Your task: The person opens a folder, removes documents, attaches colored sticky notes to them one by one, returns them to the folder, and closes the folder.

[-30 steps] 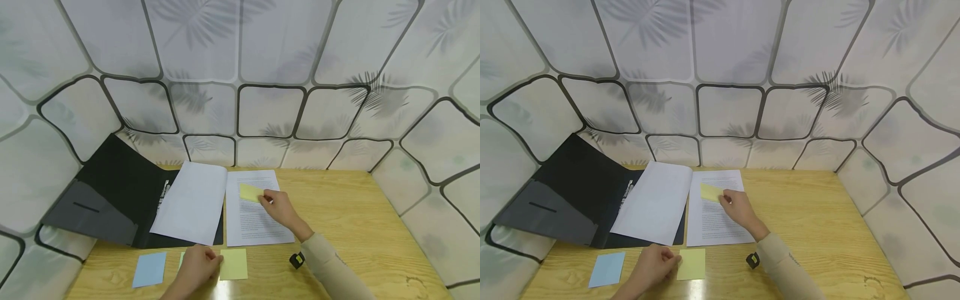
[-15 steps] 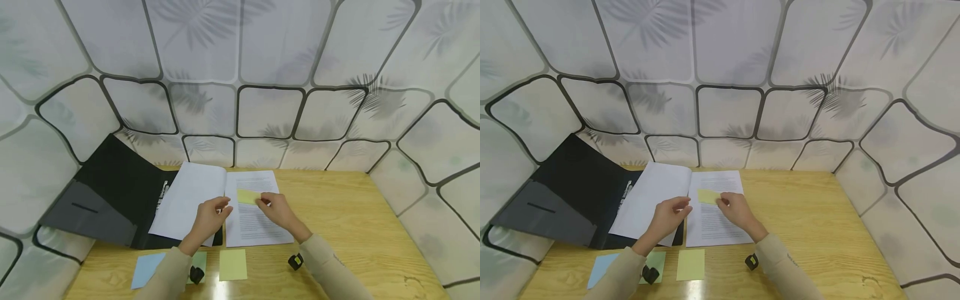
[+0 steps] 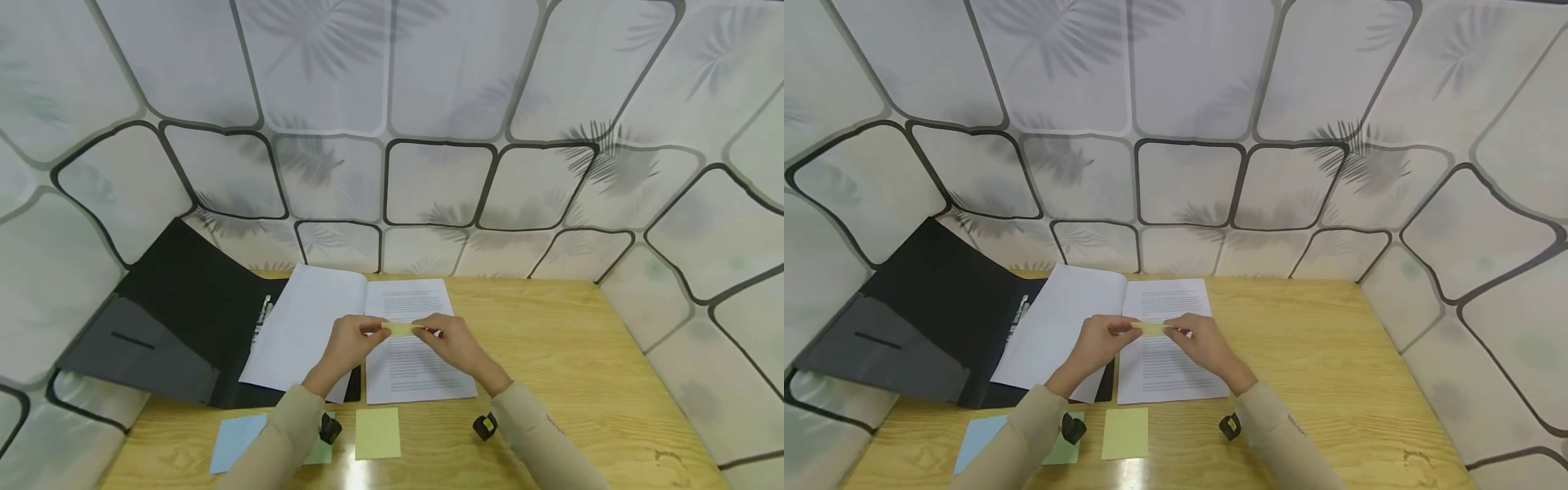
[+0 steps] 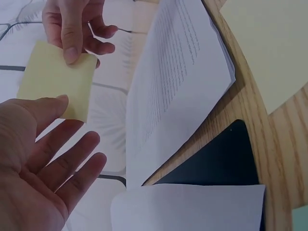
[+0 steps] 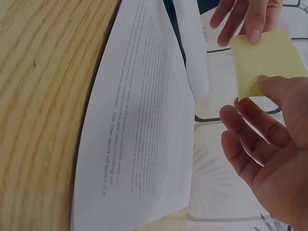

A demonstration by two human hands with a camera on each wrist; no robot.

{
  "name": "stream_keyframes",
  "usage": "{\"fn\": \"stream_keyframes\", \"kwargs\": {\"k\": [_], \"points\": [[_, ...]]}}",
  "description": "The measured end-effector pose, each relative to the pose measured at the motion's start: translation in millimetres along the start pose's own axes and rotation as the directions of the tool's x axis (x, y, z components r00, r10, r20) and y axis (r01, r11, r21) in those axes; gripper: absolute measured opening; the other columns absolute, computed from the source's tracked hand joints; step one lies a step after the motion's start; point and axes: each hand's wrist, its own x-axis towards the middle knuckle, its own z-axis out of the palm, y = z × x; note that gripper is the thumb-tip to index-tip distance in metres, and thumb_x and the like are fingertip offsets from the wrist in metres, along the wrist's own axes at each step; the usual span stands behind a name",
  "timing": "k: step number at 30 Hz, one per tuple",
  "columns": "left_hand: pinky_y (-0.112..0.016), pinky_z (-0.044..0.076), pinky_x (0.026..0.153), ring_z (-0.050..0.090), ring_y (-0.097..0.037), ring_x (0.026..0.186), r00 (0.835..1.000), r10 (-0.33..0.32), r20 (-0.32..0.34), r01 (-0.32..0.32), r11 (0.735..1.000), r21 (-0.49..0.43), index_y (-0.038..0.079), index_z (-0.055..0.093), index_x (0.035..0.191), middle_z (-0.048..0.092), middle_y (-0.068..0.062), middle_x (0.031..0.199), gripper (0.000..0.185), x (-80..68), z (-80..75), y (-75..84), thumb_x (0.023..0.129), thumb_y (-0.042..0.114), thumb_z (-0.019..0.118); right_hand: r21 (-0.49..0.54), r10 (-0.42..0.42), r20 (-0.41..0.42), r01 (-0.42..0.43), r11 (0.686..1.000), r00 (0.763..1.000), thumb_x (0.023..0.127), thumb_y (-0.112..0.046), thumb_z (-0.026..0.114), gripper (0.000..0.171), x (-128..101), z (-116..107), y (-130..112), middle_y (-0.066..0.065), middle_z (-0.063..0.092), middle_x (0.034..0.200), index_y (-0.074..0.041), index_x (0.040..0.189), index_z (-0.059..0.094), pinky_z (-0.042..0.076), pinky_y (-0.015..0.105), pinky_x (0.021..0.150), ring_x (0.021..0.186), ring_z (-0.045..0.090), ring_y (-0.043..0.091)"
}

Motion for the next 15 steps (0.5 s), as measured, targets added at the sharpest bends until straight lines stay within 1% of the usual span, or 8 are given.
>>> {"fn": "stream_keyframes", "kwargs": {"k": [1,3,5,8,10,12,13,15], "points": [[-0.038,0.066,0.076,0.080,-0.026,0.088,1.000,0.006,0.003,-0.006,1.000,0.002,0.007,0.085,0.103,0.083,-0.009,0.100,0.014,0.3,-0.2,-0.1,0.091,0.015,0.084,0.005,0.002,0.003,-0.002,1.000,1.000,0.100,-0.012,0.074,0.018,-0.2,0.6,1.2,0.006,0.080,0.100,-0.010,0.116,0.082,0.058,0.022,0.069,0.079,0.068,0.009],[-0.033,0.065,0.069,0.080,-0.025,0.082,0.999,0.033,0.000,-0.033,0.999,0.023,0.007,0.086,0.102,0.083,-0.009,0.098,0.012,-0.3,-0.3,-0.3,0.092,0.013,0.083,0.015,0.013,0.010,-0.013,1.000,1.000,0.101,-0.010,0.072,0.022,-0.4,1.5,4.5,0.009,0.079,0.103,-0.008,0.121,0.080,0.058,0.023,0.069,0.081,0.071,0.014],[-0.028,0.064,0.065,0.079,-0.024,0.079,0.998,0.061,-0.006,-0.060,0.997,0.058,0.007,0.085,0.104,0.083,-0.010,0.099,0.013,-1.9,-0.5,-0.2,0.092,0.011,0.082,0.045,0.050,0.024,-0.051,0.998,0.998,0.104,-0.008,0.067,0.024,-1.0,1.5,8.0,0.014,0.078,0.105,-0.005,0.125,0.077,0.058,0.023,0.067,0.083,0.074,0.022],[-0.026,0.062,0.063,0.080,-0.022,0.081,0.993,0.118,-0.002,-0.116,0.982,0.148,0.009,0.085,0.109,0.082,-0.008,0.103,0.018,-4.9,-1.5,0.4,0.092,0.008,0.082,0.158,0.133,0.080,-0.145,0.977,0.988,0.108,-0.009,0.058,0.029,-1.5,-1.3,11.5,0.022,0.077,0.109,0.001,0.132,0.071,0.059,0.028,0.067,0.087,0.075,0.034],[-0.029,0.063,0.068,0.080,-0.022,0.088,0.986,0.164,0.007,-0.162,0.964,0.212,0.009,0.084,0.111,0.082,-0.007,0.106,0.021,-6.2,-1.8,-0.1,0.090,0.005,0.082,0.238,0.190,0.124,-0.215,0.947,0.974,0.111,-0.015,0.054,0.033,-1.0,-3.3,12.5,0.025,0.076,0.113,0.002,0.135,0.069,0.061,0.032,0.068,0.090,0.074,0.038],[-0.033,0.065,0.073,0.080,-0.022,0.094,0.974,0.224,0.020,-0.221,0.937,0.269,0.009,0.084,0.112,0.082,-0.007,0.108,0.024,-7.2,-2.0,-1.1,0.089,0.004,0.083,0.295,0.226,0.152,-0.262,0.919,0.962,0.112,-0.019,0.054,0.036,0.1,-4.5,12.3,0.026,0.075,0.114,0.003,0.138,0.066,0.063,0.039,0.071,0.093,0.074,0.039],[-0.035,0.065,0.076,0.080,-0.023,0.096,0.967,0.253,0.025,-0.250,0.925,0.287,0.009,0.084,0.112,0.082,-0.007,0.108,0.025,-7.6,-2.1,-1.9,0.088,0.003,0.083,0.308,0.235,0.160,-0.275,0.911,0.959,0.112,-0.021,0.055,0.038,0.8,-4.6,12.1,0.026,0.075,0.112,0.003,0.139,0.065,0.063,0.042,0.072,0.092,0.074,0.039],[-0.037,0.066,0.081,0.080,-0.025,0.098,0.950,0.310,0.042,-0.307,0.899,0.312,0.009,0.084,0.112,0.082,-0.009,0.109,0.026,-8.0,-2.1,-3.8,0.087,0.001,0.083,0.323,0.264,0.164,-0.305,0.896,0.950,0.110,-0.021,0.059,0.040,1.8,-3.6,11.5,0.024,0.075,0.110,0.003,0.141,0.064,0.064,0.044,0.073,0.091,0.074,0.036]]}}
